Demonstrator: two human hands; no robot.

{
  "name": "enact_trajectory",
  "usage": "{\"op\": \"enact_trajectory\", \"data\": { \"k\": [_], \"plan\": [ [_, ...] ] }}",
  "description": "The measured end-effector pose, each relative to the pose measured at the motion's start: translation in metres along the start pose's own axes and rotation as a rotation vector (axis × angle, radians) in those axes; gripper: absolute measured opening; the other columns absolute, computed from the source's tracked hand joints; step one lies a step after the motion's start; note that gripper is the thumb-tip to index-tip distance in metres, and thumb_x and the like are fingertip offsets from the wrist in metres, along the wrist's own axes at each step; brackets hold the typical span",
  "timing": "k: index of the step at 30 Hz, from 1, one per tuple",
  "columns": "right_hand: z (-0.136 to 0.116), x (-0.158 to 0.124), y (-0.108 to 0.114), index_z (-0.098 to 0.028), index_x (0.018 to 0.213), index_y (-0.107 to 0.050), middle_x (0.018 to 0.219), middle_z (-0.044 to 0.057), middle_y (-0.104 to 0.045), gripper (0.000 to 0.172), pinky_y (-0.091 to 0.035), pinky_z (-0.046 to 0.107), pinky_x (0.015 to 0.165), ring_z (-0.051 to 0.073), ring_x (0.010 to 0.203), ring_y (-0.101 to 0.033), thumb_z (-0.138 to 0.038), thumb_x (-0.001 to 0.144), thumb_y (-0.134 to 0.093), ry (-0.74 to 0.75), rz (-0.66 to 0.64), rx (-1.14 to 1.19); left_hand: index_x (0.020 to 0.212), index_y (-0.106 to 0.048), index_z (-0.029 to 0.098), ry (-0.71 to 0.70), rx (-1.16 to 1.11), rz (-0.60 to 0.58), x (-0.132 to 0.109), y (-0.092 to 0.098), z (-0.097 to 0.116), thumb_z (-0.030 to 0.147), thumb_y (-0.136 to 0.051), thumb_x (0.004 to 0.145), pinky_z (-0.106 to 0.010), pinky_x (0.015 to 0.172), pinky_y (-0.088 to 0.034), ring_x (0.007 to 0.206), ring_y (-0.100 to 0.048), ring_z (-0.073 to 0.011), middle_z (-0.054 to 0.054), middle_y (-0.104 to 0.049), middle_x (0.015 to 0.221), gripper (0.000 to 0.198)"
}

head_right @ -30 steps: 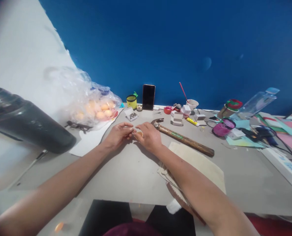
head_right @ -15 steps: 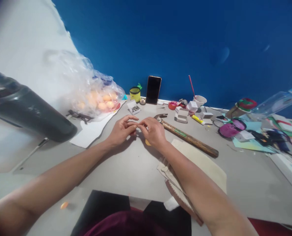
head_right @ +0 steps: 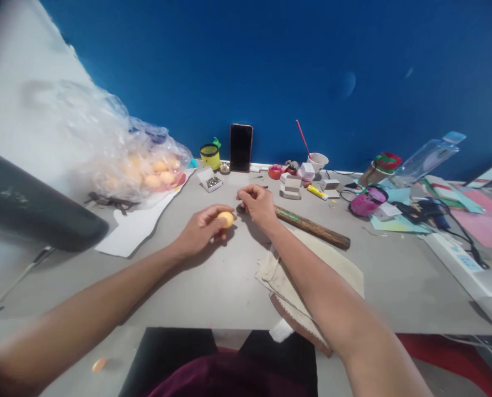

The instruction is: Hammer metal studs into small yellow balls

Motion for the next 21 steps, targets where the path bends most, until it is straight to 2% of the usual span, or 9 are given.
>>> {"op": "enact_trajectory", "data": {
  "k": [2,4,6,11,14,18,21],
  "plan": [
    [0.006,-0.002,-0.005,-0.019,0.076,-0.067,0.072,0.000,-0.069,0.035,-0.038,0.020,0.045,0.007,0.050,-0.048,-0.048,0.069,-0.084,-0.068,-0.038,0.103,0.119,-0.068,0.018,0.091,-0.214,0.066,0.004,0.018,-0.004,0.038,-0.065,0.096,-0.027,0.057,-0.049,0.065,-0.060,-0.0136,-0.012,-0.073,0.106,0.031],
    [0.010,-0.005,-0.012,-0.019,0.076,-0.066,0.075,0.001,-0.070,0.041,-0.039,0.020,0.046,0.007,0.053,-0.049,-0.051,0.065,-0.090,-0.136,-0.101,0.222,0.116,-0.069,0.015,0.168,-0.430,0.098,0.008,0.028,-0.008,0.031,-0.070,0.093,-0.026,0.057,-0.051,0.068,-0.064,-0.0142,-0.014,-0.074,0.108,0.029],
    [0.012,-0.009,-0.019,-0.019,0.078,-0.066,0.079,0.001,-0.070,0.045,-0.040,0.019,0.046,0.007,0.056,-0.050,-0.051,0.062,-0.094,-0.190,-0.179,0.319,0.116,-0.070,0.015,0.208,-0.541,0.099,0.010,0.033,-0.009,0.024,-0.072,0.089,-0.027,0.061,-0.055,0.073,-0.067,-0.0157,-0.014,-0.074,0.109,0.028],
    [0.018,-0.019,-0.032,-0.020,0.080,-0.068,0.078,0.000,-0.068,0.045,-0.038,0.019,0.046,0.007,0.057,-0.049,-0.045,0.060,-0.099,-0.300,-0.302,0.435,0.119,-0.071,0.016,0.250,-0.605,0.061,0.012,0.032,-0.013,0.012,-0.074,0.083,-0.027,0.062,-0.054,0.074,-0.068,-0.0156,-0.014,-0.075,0.109,0.036],
    [0.024,-0.022,-0.038,-0.019,0.079,-0.067,0.076,-0.001,-0.068,0.044,-0.037,0.018,0.048,0.007,0.056,-0.048,-0.044,0.060,-0.099,-0.349,-0.337,0.466,0.117,-0.071,0.016,0.263,-0.684,0.070,0.013,0.033,-0.015,0.012,-0.072,0.082,-0.027,0.063,-0.053,0.073,-0.066,-0.0156,-0.013,-0.075,0.106,0.035],
    [0.030,-0.025,-0.043,-0.018,0.079,-0.068,0.078,0.000,-0.069,0.043,-0.036,0.019,0.049,0.007,0.057,-0.048,-0.042,0.062,-0.099,-0.386,-0.396,0.459,0.115,-0.073,0.017,0.287,-0.739,0.060,0.013,0.038,-0.017,0.012,-0.070,0.079,-0.026,0.059,-0.048,0.068,-0.060,-0.0138,-0.009,-0.072,0.093,0.036],
    [0.030,-0.026,-0.044,-0.018,0.080,-0.069,0.079,0.001,-0.068,0.041,-0.036,0.020,0.051,0.007,0.057,-0.047,-0.040,0.063,-0.099,-0.397,-0.442,0.464,0.117,-0.074,0.018,0.281,-0.735,0.041,0.014,0.042,-0.016,0.016,-0.072,0.083,-0.026,0.058,-0.046,0.066,-0.057,-0.0123,-0.009,-0.073,0.100,0.034]
  ]
}}
Point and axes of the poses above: each hand's wrist, its own x-axis towards the middle knuckle, its own y-axis out of the back of the hand, z = x × y, the point moved 8 cm from there along x, towards the middle knuckle
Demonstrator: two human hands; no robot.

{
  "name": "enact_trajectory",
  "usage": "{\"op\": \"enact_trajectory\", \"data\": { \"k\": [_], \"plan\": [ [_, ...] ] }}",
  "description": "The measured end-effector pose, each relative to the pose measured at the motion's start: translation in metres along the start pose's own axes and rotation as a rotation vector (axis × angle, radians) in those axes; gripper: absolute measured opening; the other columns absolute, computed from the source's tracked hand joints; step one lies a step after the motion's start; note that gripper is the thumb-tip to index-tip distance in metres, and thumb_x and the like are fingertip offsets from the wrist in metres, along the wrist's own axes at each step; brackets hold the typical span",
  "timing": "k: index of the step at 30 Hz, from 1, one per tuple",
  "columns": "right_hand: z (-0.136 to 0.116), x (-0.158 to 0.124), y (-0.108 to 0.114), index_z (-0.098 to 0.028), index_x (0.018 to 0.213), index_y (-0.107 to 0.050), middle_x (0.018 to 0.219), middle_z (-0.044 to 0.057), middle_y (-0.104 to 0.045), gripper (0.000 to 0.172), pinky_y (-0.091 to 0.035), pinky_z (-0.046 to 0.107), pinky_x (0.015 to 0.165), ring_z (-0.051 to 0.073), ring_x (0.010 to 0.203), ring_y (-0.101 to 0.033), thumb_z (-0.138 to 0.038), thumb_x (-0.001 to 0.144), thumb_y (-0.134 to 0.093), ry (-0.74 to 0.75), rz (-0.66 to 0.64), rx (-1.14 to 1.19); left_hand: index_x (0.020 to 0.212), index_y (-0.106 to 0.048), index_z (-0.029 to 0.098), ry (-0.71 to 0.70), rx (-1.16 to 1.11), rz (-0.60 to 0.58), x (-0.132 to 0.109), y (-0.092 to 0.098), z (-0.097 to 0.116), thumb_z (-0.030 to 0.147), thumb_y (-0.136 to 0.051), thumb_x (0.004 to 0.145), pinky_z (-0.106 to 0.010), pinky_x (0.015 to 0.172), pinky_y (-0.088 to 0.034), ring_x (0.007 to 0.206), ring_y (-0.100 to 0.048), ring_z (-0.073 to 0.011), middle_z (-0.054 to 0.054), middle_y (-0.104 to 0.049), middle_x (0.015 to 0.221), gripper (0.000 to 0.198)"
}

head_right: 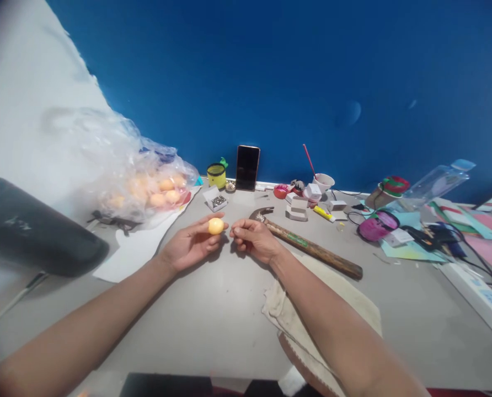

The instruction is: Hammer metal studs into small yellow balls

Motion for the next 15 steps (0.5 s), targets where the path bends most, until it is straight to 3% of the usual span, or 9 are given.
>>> {"op": "enact_trajectory", "data": {
  "k": [9,15],
  "plan": [
    [-0.003,-0.002,0.003,-0.018,0.079,-0.069,0.076,0.000,-0.065,0.039,-0.034,0.021,0.052,0.007,0.056,-0.046,-0.038,0.065,-0.099,0.002,-0.039,0.065,0.115,-0.076,0.014,0.028,-0.055,-0.116,-0.002,-0.012,-0.003,0.018,-0.078,0.085,-0.025,0.061,-0.048,0.068,-0.059,-0.0121,-0.012,-0.075,0.100,0.030],
    [-0.004,0.001,0.008,-0.018,0.079,-0.070,0.076,0.001,-0.067,0.036,-0.033,0.021,0.051,0.007,0.057,-0.046,-0.035,0.066,-0.099,0.011,-0.045,0.105,0.112,-0.074,0.015,0.031,0.002,-0.057,-0.002,-0.008,-0.002,0.013,-0.079,0.081,-0.023,0.058,-0.045,0.067,-0.060,-0.0113,-0.012,-0.074,0.104,0.032]
  ]
}}
Point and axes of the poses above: each hand's wrist, its own x-axis towards the middle knuckle, its own y-axis out of the back of the hand, z = x × y, the point moved 8 cm from there along x, towards the middle knuckle
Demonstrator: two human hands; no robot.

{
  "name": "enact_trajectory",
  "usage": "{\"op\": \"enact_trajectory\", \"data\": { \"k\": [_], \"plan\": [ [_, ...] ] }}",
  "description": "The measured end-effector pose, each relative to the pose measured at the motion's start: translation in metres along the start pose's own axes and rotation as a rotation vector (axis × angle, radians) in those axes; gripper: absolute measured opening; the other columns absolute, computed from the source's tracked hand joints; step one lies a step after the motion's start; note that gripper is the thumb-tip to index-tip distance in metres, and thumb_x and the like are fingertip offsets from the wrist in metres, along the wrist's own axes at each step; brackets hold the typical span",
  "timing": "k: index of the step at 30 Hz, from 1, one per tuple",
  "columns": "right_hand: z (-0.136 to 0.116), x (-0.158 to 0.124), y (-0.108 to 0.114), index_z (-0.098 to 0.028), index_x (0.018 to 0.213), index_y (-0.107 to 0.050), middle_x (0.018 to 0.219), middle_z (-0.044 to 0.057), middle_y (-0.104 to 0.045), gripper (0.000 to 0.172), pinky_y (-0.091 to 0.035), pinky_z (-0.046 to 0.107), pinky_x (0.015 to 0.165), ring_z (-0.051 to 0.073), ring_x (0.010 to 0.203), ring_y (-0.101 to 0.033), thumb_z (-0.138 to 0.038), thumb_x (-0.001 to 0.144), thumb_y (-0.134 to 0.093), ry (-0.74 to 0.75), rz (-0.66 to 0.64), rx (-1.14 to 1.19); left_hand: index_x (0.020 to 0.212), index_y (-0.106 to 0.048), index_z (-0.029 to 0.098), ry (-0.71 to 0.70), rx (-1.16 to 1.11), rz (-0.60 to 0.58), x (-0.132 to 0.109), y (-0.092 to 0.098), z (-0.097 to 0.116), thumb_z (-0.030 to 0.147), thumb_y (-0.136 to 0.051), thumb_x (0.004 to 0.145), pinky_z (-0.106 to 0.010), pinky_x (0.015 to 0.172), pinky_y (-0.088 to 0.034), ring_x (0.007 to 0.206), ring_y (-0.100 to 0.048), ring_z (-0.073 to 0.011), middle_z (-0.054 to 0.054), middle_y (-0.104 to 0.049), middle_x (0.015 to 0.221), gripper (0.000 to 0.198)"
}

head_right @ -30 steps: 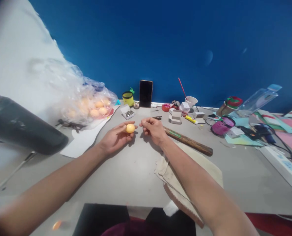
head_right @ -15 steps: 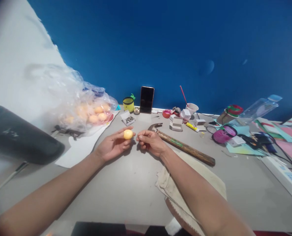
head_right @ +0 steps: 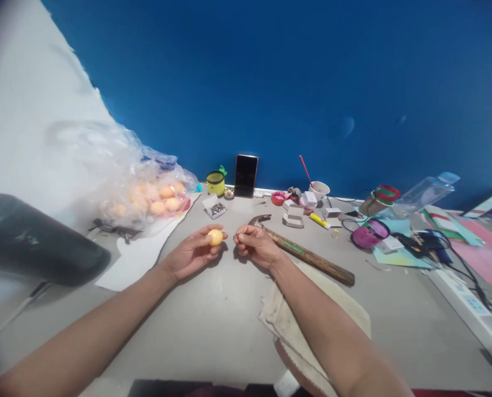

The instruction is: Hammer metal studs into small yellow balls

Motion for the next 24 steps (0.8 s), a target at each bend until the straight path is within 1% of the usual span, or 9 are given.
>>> {"op": "enact_trajectory", "data": {
  "k": [5,8,11,14,17,20,22,24],
  "plan": [
    [-0.001,-0.001,0.001,-0.019,0.079,-0.070,0.076,0.001,-0.067,0.035,-0.032,0.021,0.052,0.007,0.057,-0.045,-0.035,0.068,-0.098,0.004,0.005,0.011,0.107,-0.070,0.015,0.001,0.030,0.025,0.003,0.006,-0.003,0.017,-0.076,0.077,-0.020,0.051,-0.036,0.058,-0.052,-0.0080,-0.008,-0.070,0.092,0.032],
    [0.001,-0.002,0.000,-0.018,0.080,-0.069,0.075,0.001,-0.066,0.035,-0.030,0.021,0.052,0.007,0.057,-0.045,-0.036,0.070,-0.097,0.002,0.007,-0.010,0.105,-0.066,0.015,0.020,0.022,0.042,0.004,0.009,-0.005,0.018,-0.075,0.074,-0.020,0.050,-0.032,0.055,-0.050,-0.0073,-0.007,-0.068,0.090,0.032],
    [0.003,-0.003,0.000,-0.017,0.079,-0.069,0.074,0.002,-0.066,0.035,-0.030,0.021,0.051,0.007,0.056,-0.045,-0.037,0.070,-0.097,-0.002,0.003,-0.046,0.104,-0.064,0.016,0.026,0.032,0.054,0.003,0.011,-0.006,0.018,-0.073,0.074,-0.020,0.049,-0.031,0.055,-0.050,-0.0077,-0.006,-0.067,0.089,0.031],
    [0.004,-0.003,0.001,-0.018,0.080,-0.070,0.074,0.002,-0.067,0.035,-0.029,0.021,0.051,0.007,0.056,-0.045,-0.037,0.069,-0.097,-0.020,0.010,-0.061,0.102,-0.062,0.016,0.025,0.052,0.048,0.002,0.010,-0.005,0.018,-0.071,0.073,-0.020,0.049,-0.029,0.052,-0.047,-0.0070,-0.005,-0.067,0.087,0.030],
    [0.005,-0.003,0.001,-0.018,0.080,-0.070,0.075,0.002,-0.068,0.035,-0.029,0.021,0.051,0.007,0.055,-0.044,-0.037,0.069,-0.097,-0.035,0.021,-0.072,0.102,-0.062,0.016,0.018,0.066,0.070,0.002,0.011,-0.003,0.019,-0.071,0.072,-0.021,0.050,-0.031,0.053,-0.047,-0.0073,-0.006,-0.068,0.088,0.032],
    [0.006,-0.003,0.003,-0.017,0.079,-0.070,0.075,0.002,-0.067,0.036,-0.031,0.021,0.051,0.007,0.055,-0.045,-0.038,0.068,-0.098,-0.044,0.031,-0.091,0.102,-0.063,0.017,-0.017,0.101,0.118,0.002,0.011,0.000,0.022,-0.074,0.071,-0.022,0.052,-0.035,0.056,-0.051,-0.0087,-0.006,-0.068,0.090,0.033],
    [0.008,-0.003,0.005,-0.017,0.080,-0.070,0.075,0.002,-0.068,0.037,-0.032,0.021,0.051,0.007,0.055,-0.046,-0.038,0.068,-0.098,-0.056,0.039,-0.102,0.096,-0.064,0.018,-0.059,0.166,0.129,0.001,0.008,0.004,0.025,-0.074,0.071,-0.023,0.051,-0.032,0.054,-0.048,-0.0084,-0.004,-0.066,0.086,0.029],
    [0.010,-0.002,0.007,-0.017,0.080,-0.070,0.075,0.002,-0.068,0.037,-0.033,0.022,0.051,0.007,0.055,-0.046,-0.038,0.067,-0.098,-0.073,0.037,-0.121,0.088,-0.064,0.019,-0.124,0.317,0.141,-0.002,0.003,0.009,0.030,-0.072,0.073,-0.024,0.048,-0.028,0.050,-0.041,-0.0082,-0.001,-0.061,0.075,0.020]
  ]
}}
Point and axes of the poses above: each hand's wrist, its own x-axis towards the middle knuckle, its own y-axis out of the back of the hand, z = x × y, the point moved 8 cm from there along x, towards the middle knuckle
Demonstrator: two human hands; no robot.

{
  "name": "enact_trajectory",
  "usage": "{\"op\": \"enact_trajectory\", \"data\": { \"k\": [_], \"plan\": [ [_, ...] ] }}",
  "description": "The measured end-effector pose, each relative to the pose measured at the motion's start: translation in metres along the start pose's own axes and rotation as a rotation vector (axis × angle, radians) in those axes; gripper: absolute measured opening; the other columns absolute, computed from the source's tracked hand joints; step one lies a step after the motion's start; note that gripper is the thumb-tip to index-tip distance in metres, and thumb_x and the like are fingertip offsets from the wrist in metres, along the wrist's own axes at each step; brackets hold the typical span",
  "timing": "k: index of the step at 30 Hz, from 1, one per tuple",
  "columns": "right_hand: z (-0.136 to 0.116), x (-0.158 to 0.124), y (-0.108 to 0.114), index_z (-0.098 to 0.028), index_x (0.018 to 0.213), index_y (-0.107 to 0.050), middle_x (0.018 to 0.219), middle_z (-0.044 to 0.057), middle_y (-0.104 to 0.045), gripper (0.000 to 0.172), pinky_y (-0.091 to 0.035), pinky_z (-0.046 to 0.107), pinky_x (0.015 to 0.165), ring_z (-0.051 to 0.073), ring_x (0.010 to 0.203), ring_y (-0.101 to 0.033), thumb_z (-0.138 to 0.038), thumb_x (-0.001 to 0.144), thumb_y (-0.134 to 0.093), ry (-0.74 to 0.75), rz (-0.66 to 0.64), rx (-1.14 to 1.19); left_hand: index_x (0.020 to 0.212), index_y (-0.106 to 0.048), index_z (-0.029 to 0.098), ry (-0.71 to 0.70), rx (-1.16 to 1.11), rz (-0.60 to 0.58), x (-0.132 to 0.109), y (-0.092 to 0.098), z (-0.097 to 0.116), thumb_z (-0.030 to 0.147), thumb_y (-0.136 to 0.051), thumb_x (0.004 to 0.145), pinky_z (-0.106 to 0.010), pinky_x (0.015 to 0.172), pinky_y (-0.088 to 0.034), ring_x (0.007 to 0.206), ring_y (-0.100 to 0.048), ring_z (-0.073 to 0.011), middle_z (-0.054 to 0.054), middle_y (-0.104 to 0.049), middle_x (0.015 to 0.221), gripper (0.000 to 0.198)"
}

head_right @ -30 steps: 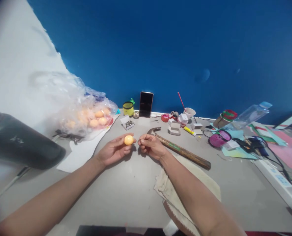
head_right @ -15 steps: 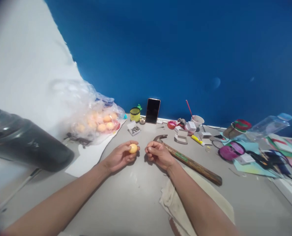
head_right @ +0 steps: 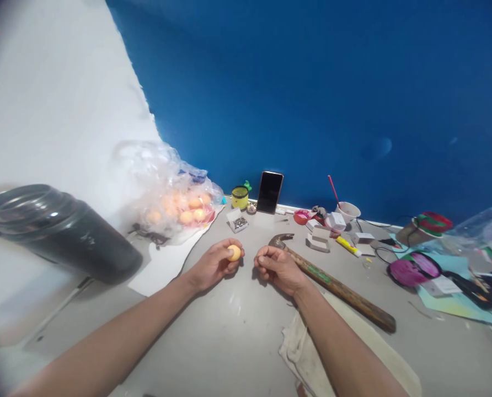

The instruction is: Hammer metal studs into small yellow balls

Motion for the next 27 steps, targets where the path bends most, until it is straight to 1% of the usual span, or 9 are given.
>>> {"op": "enact_trajectory", "data": {
  "k": [3,5,8,11,15,17,19,22,27],
  "plan": [
    [0.002,0.001,0.000,-0.017,0.079,-0.070,0.074,0.002,-0.067,0.039,-0.034,0.022,0.051,0.007,0.054,-0.048,-0.039,0.066,-0.099,-0.010,-0.020,-0.034,0.080,-0.066,0.023,-0.124,0.242,0.058,-0.006,0.002,0.020,0.029,-0.069,0.075,-0.027,0.050,-0.030,0.049,-0.038,-0.0110,0.002,-0.052,0.060,0.009],
    [0.003,0.002,-0.001,-0.017,0.078,-0.069,0.073,0.002,-0.067,0.040,-0.035,0.022,0.052,0.007,0.054,-0.048,-0.041,0.065,-0.099,-0.012,-0.028,-0.049,0.076,-0.066,0.024,-0.242,0.409,0.196,-0.011,0.016,0.044,0.027,-0.069,0.075,-0.030,0.052,-0.038,0.051,-0.044,-0.0145,0.001,-0.051,0.057,0.004],
    [0.005,0.004,-0.001,-0.017,0.077,-0.069,0.073,0.002,-0.067,0.044,-0.035,0.022,0.052,0.007,0.055,-0.048,-0.043,0.062,-0.100,-0.018,-0.027,-0.067,0.072,-0.063,0.024,-0.492,0.710,0.696,-0.035,0.060,0.101,0.031,-0.066,0.076,-0.038,0.065,-0.053,0.065,-0.060,-0.0219,-0.003,-0.061,0.069,0.009],
    [0.005,0.005,-0.001,-0.016,0.078,-0.069,0.074,0.003,-0.068,0.046,-0.036,0.022,0.052,0.008,0.056,-0.049,-0.044,0.061,-0.101,-0.005,-0.021,-0.089,0.110,-0.063,0.023,-0.605,0.762,1.008,-0.058,0.096,0.138,0.027,-0.066,0.074,-0.051,0.100,-0.052,0.111,-0.065,-0.0328,-0.009,-0.067,0.111,0.036],
    [0.005,0.005,-0.003,-0.016,0.079,-0.070,0.075,0.004,-0.069,0.044,-0.037,0.022,0.053,0.008,0.057,-0.050,-0.043,0.062,-0.100,-0.002,-0.032,-0.110,0.152,-0.041,0.022,-0.424,1.021,1.277,-0.066,0.127,0.159,0.019,-0.071,0.072,-0.065,0.101,-0.048,0.130,-0.059,-0.0476,-0.025,-0.051,0.150,0.085],
    [0.004,0.005,-0.003,-0.015,0.079,-0.070,0.075,0.004,-0.070,0.042,-0.037,0.023,0.053,0.009,0.057,-0.051,-0.042,0.063,-0.099,-0.001,-0.042,-0.122,0.152,-0.041,0.019,-0.202,1.107,1.236,-0.050,0.136,0.158,0.020,-0.071,0.076,-0.065,0.095,-0.049,0.127,-0.061,-0.0515,-0.030,-0.055,0.146,0.082],
    [0.003,0.004,-0.003,-0.015,0.078,-0.071,0.075,0.004,-0.070,0.041,-0.038,0.023,0.052,0.009,0.057,-0.050,-0.041,0.062,-0.100,0.002,-0.039,-0.130,0.146,-0.048,0.015,-0.072,1.184,1.052,-0.022,0.133,0.153,0.022,-0.070,0.081,-0.056,0.090,-0.052,0.120,-0.067,-0.0474,-0.027,-0.067,0.131,0.069],
    [0.002,0.003,0.000,-0.015,0.076,-0.072,0.074,0.004,-0.069,0.043,-0.038,0.023,0.052,0.009,0.057,-0.051,-0.041,0.059,-0.101,-0.002,-0.015,-0.139,0.125,-0.065,0.016,-0.045,1.281,0.800,0.015,0.114,0.141,0.020,-0.078,0.076,-0.045,0.092,-0.053,0.117,-0.068,-0.0408,-0.021,-0.072,0.124,0.051],
    [0.002,0.002,0.001,-0.016,0.076,-0.071,0.073,0.003,-0.069,0.044,-0.039,0.024,0.053,0.009,0.056,-0.051,-0.043,0.059,-0.102,-0.020,-0.007,-0.174,0.108,-0.073,0.014,-0.059,1.360,0.687,0.030,0.096,0.127,0.014,-0.073,0.080,-0.039,0.094,-0.051,0.108,-0.069,-0.0319,-0.018,-0.070,0.117,0.028]
  ]
}}
Point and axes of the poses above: each hand's wrist, its own x-axis towards the middle knuckle, its own y-axis out of the back of the hand, z = x × y, the point moved 8 cm from there along x, towards the middle knuckle
